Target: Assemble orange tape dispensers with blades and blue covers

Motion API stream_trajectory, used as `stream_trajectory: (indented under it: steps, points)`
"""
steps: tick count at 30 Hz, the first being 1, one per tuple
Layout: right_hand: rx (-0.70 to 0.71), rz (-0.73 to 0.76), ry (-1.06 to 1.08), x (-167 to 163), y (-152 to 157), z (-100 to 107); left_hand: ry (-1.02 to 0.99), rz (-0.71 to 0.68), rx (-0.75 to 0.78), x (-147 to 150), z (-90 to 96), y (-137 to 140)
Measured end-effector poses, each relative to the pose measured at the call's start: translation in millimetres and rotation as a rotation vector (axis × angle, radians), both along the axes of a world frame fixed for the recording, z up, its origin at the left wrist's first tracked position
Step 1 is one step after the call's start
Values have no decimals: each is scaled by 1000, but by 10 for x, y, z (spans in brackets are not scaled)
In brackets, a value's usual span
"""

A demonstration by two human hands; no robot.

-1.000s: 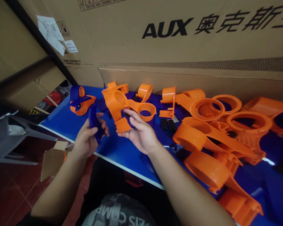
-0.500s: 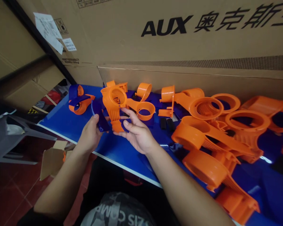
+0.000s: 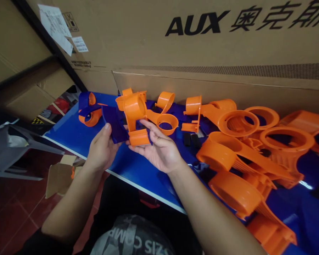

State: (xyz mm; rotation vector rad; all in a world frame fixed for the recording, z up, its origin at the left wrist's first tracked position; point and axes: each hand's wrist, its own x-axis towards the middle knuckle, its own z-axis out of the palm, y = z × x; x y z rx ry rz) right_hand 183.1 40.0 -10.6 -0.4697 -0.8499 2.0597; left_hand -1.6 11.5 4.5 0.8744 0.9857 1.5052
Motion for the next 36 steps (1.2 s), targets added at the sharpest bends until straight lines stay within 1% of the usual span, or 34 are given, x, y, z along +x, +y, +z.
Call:
stream_trajectory:
  steps: [6,12,17,22,27,32,36]
  points:
    - [11,5,-44,25,14,26,-86,11,-11,50,147,-31]
    - [9,-30,-32,14,7,-9,-88,14,-8,27,181,-18]
    - [51,-67,-59,-5,12,-39,35,45,3,8,148,-1]
    - [96,-139,-120,-26,-9,-32,168,64,6,28,110,21]
    - [126,-178,-178,-34,-18,-47,231,65,23,49,97,44]
    - [115,-190,-185,-38,-17,-64,258,76,17,59,116,70]
    - [136,-195,-204,-44,-20,-65,293,94,24,72,125,79]
